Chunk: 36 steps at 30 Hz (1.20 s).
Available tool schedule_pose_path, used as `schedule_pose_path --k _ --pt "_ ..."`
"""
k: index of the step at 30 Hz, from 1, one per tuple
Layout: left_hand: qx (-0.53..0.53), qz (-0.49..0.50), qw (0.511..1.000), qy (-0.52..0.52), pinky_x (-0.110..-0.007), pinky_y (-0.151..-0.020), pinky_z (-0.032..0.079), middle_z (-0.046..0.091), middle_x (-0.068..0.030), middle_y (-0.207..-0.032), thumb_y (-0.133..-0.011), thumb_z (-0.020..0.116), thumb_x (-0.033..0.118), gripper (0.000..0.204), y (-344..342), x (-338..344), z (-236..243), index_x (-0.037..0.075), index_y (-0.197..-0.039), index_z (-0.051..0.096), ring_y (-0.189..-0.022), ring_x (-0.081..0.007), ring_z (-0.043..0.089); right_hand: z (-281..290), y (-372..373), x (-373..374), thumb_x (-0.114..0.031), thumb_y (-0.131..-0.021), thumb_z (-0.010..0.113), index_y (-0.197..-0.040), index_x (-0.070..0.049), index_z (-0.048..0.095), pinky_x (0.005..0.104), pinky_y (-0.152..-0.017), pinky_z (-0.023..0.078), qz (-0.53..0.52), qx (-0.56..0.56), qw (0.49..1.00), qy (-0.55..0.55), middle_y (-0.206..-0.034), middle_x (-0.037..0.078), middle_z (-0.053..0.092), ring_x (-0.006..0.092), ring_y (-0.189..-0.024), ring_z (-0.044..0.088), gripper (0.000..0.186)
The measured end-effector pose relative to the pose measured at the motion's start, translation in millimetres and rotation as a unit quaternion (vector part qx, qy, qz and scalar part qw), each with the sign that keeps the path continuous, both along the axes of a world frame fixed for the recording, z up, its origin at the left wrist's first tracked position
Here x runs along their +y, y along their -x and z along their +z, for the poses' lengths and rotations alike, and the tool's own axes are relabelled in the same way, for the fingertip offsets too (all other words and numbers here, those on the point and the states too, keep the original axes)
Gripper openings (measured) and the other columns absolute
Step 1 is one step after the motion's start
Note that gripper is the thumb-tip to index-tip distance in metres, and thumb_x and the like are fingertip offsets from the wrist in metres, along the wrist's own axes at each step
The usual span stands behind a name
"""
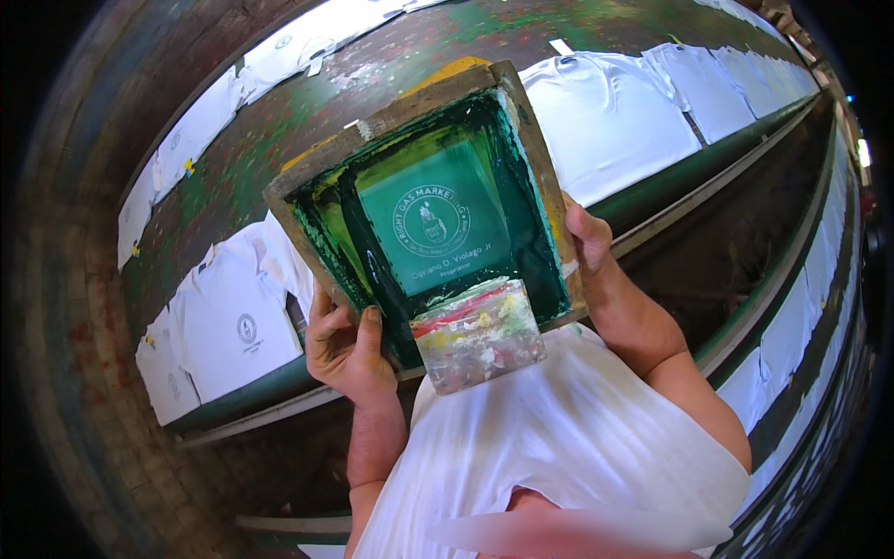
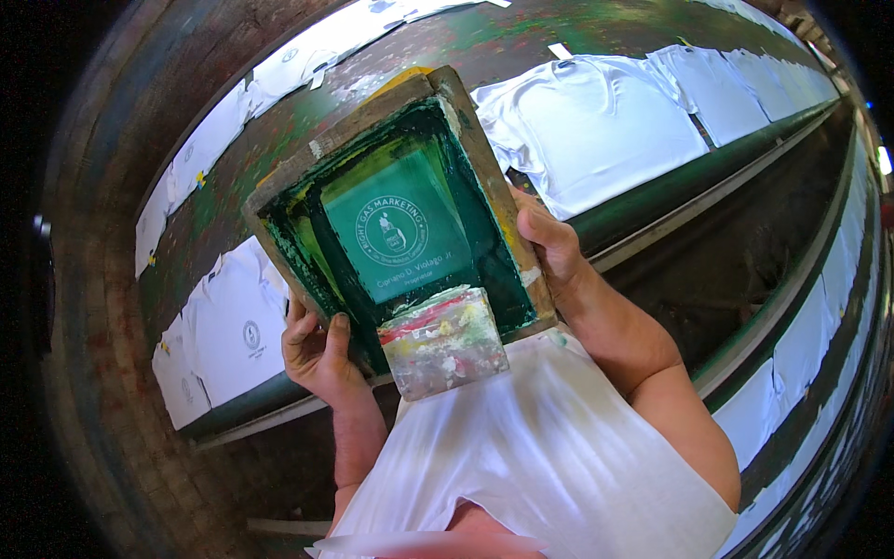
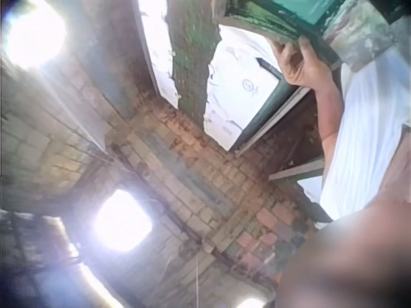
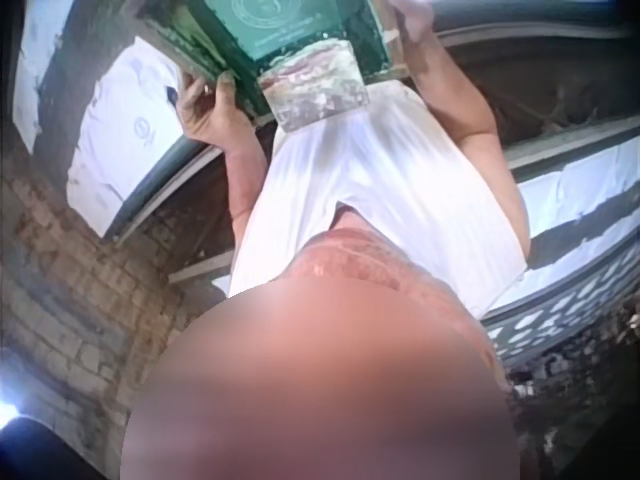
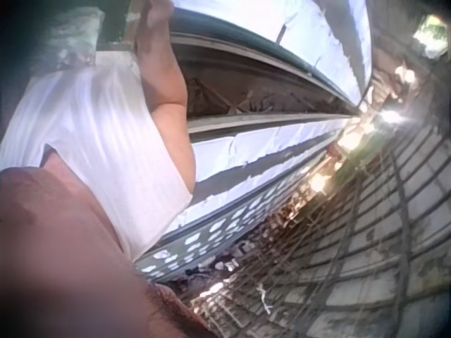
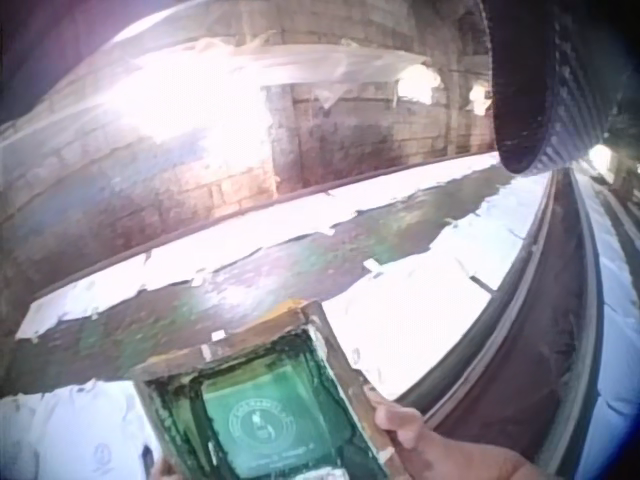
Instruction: The person uses a squeegee to apply green ink through a screen-printing frame onto a series of white t-shirts laid out on a table. The person repeatedly positions the frame, pulls the squeegee across the screen, and lifts the frame to reveal the printed design before moving to the next shirt.
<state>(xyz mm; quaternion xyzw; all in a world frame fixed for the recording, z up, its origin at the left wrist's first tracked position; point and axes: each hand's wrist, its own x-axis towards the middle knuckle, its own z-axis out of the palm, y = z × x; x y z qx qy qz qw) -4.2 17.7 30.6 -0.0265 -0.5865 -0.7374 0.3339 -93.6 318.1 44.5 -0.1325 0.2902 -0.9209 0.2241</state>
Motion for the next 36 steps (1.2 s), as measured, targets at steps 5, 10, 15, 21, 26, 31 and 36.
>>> schedule_pose_path --k 5,10,15,21,26,31,36 --pt "-0.007 0.022 1.0 -0.011 -0.048 -0.118 0.056 0.052 -0.0373 -0.166 -0.092 0.075 -0.022 0.034 -5.7 4.2 -0.4 0.002 -0.115 0.068 -0.148 -0.0384 0.062 3.0 10.6 -3.0 -0.047 -0.098 0.086 -0.17 0.005 0.036 0.0377 -0.109 0.061 -0.01 0.03 0.999 -0.013 -0.15 0.018 0.069 0.0239 -0.128 0.073 0.102" --pt "-0.02 0.033 0.999 -0.018 -0.049 -0.118 0.057 0.052 -0.0372 -0.166 -0.091 0.073 -0.023 0.034 -7.9 6.7 -2.0 0.001 -0.115 0.067 -0.148 -0.0396 0.062 -0.6 15.2 0.4 -0.049 -0.102 0.082 -0.166 0.007 0.042 0.0363 -0.106 0.062 0.0 0.021 0.998 -0.056 -0.146 0.018 0.071 0.0218 -0.125 0.075 0.094" --pt "-0.034 0.032 0.999 -0.026 -0.049 -0.118 0.056 0.053 -0.0372 -0.166 -0.092 0.073 -0.023 0.033 -5.9 8.5 -1.7 0.001 -0.114 0.067 -0.148 -0.0391 0.063 4.0 13.2 1.8 -0.048 -0.103 0.079 -0.161 0.007 0.05 0.0361 -0.106 0.062 0.005 0.006 0.998 -0.064 -0.141 0.019 0.074 0.0223 -0.123 0.076 0.085" --pt "-0.026 0.014 0.999 -0.025 -0.049 -0.119 0.056 0.052 -0.0377 -0.166 -0.092 0.074 -0.022 0.033 -1.8 6.1 -3.8 0.001 -0.114 0.068 -0.148 -0.0391 0.063 14.1 6.0 -0.5 -0.046 -0.103 0.078 -0.161 0.007 0.051 0.039 -0.109 0.061 0.001 -0.007 0.998 -0.058 -0.142 0.02 0.073 0.0238 -0.124 0.075 0.083" --pt "-0.013 0.011 1.0 -0.016 -0.05 -0.119 0.057 0.052 -0.0381 -0.165 -0.092 0.073 -0.023 0.034 1.3 2.6 -7.1 0.001 -0.117 0.068 -0.147 -0.0396 0.063 17.3 5.2 -8.3 -0.045 -0.108 0.071 -0.167 0.005 0.042 0.0388 -0.115 0.057 -0.099 0.066 0.987 -0.112 -0.153 0.019 0.065 0.0244 -0.134 0.069 0.083" --pt "-0.011 0.016 0.999 -0.039 -0.048 -0.117 0.058 0.054 -0.0365 -0.165 -0.091 0.074 -0.023 0.035 2.1 4.7 -8.1 -0.001 -0.118 0.068 -0.146 -0.0383 0.064 -11.8 9.9 -1.4 -0.043 -0.115 0.063 -0.166 0.003 0.044 0.0361 -0.113 0.057 -0.187 -0.032 0.98 -0.062 -0.15 0.015 0.064 0.021 -0.133 0.067 0.071" --pt "-0.078 0.004 0.994 -0.071 -0.045 -0.118 0.058 0.056 -0.0319 -0.165 -0.087 0.076 -0.024 0.04 14.7 21.8 -13.8 -0.005 -0.122 0.071 -0.149 -0.0355 0.062 -52.4 -9.9 43.5 -0.046 -0.117 0.06 -0.16 0.003 0.052 0.039 -0.11 0.057 -0.177 0.039 0.885 -0.43 -0.146 0.014 0.067 0.0205 -0.13 0.068 0.066"
